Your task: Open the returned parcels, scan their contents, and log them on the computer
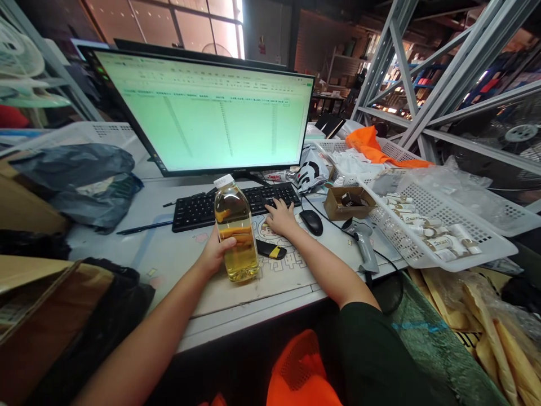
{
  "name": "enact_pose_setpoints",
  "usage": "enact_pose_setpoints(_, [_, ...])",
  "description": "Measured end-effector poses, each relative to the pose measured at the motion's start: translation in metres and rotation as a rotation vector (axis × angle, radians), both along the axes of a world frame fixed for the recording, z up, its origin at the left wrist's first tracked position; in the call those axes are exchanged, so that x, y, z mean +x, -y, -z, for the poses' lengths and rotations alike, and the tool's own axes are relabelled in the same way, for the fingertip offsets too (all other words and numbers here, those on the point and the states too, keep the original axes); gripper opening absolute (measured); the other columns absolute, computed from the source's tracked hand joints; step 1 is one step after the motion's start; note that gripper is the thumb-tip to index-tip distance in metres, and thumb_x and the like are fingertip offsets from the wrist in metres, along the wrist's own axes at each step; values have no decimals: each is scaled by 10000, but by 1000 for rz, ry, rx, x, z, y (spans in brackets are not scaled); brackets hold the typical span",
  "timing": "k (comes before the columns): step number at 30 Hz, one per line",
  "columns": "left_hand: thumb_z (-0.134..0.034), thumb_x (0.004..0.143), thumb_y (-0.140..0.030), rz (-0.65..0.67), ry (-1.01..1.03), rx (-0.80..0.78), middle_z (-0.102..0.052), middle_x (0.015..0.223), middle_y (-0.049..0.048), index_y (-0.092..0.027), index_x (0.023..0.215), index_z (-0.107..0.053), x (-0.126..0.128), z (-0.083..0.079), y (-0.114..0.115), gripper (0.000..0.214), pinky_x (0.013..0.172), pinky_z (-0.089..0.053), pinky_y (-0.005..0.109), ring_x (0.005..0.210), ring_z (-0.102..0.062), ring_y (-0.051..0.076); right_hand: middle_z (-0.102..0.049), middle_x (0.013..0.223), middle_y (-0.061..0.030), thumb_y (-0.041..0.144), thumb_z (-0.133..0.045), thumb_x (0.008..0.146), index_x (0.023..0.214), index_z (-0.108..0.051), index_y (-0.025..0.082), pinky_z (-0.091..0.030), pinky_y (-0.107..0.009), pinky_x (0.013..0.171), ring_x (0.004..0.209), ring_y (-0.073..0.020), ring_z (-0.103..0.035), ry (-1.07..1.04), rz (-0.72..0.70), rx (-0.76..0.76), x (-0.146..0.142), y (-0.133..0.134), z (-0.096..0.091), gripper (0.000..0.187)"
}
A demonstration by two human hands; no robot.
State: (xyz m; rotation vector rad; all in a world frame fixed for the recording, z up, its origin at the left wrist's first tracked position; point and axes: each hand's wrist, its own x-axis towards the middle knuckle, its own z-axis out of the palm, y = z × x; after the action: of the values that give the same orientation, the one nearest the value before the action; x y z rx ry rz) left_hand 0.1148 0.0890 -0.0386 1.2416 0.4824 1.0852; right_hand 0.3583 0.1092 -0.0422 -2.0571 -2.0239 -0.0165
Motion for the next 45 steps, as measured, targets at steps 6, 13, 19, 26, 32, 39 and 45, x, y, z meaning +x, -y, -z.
enact_pose_setpoints(6, [-992, 620, -504, 9, 13, 2, -726, 1210, 121, -193, 1308, -527, 0, 1, 0, 886, 914, -601, 391, 1045, -728, 285, -313, 1739, -177, 375, -423, 1025, 1639, -440, 189, -181, -738, 1266, 1611, -373, -252, -26, 135, -19, 9, -2, -1, 642])
enact_pose_setpoints(13, [-993, 613, -510, 11, 11, -7, -732, 1180, 107, -197, 1295, -528, 0, -1, 2, 883, 910, -598, 386, 1027, -729, 278, -291, 1750, -172, 429, -406, 1053, 1642, -423, 180, -194, -744, 1259, 1618, -368, -237, -31, 196, -24, 15, -4, 3, 639])
enact_pose_setpoints(19, [-1001, 589, -523, 5, -11, -15, -723, 1217, 125, -191, 1332, -520, -1, -3, 4, 945, 926, -590, 390, 1055, -725, 287, -278, 1754, -180, 448, -426, 1052, 1649, -401, 148, -202, -742, 1260, 1623, -384, -217, -48, 236, -18, 17, -7, 5, 668])
enact_pose_setpoints(26, [-1009, 590, -501, 17, -2, -1, -717, 1205, 130, -182, 1313, -516, 0, -1, 3, 932, 914, -593, 399, 1047, -721, 297, -301, 1744, -183, 438, -443, 1051, 1640, -413, 146, -191, -751, 1255, 1614, -378, -230, -59, 254, -8, 21, -7, 6, 658])
enact_pose_setpoints(32, [-1011, 580, -519, 23, 1, 21, -718, 1197, 133, -185, 1344, -516, 2, -2, 4, 969, 903, -595, 406, 1037, -721, 299, -407, 1685, -203, 422, -466, 1042, 1493, -594, 130, -189, -767, 1242, 1579, -397, -294, -66, 256, 66, 20, -16, 4, 552])
enact_pose_setpoints(39, [-1012, 577, -510, 32, 9, 51, -710, 1218, 121, -196, 1311, -499, 4, -4, 7, 949, 934, -583, 373, 1064, -718, 275, -504, 1626, -185, 322, -342, 1077, 1592, -471, 113, -137, -784, 1250, 1559, -358, -340, -97, 135, 82, 37, -42, -18, 571])
enact_pose_setpoints(45, [-1001, 611, -510, 78, 30, 70, -706, 1238, 119, -210, 1296, -491, 3, -4, 6, 905, 943, -587, 380, 1081, -719, 281, -489, 1641, -163, 80, -388, 932, 1649, -397, 142, -120, -790, 1254, 1588, -358, -285, -34, 152, 54, 50, -38, -16, 719])
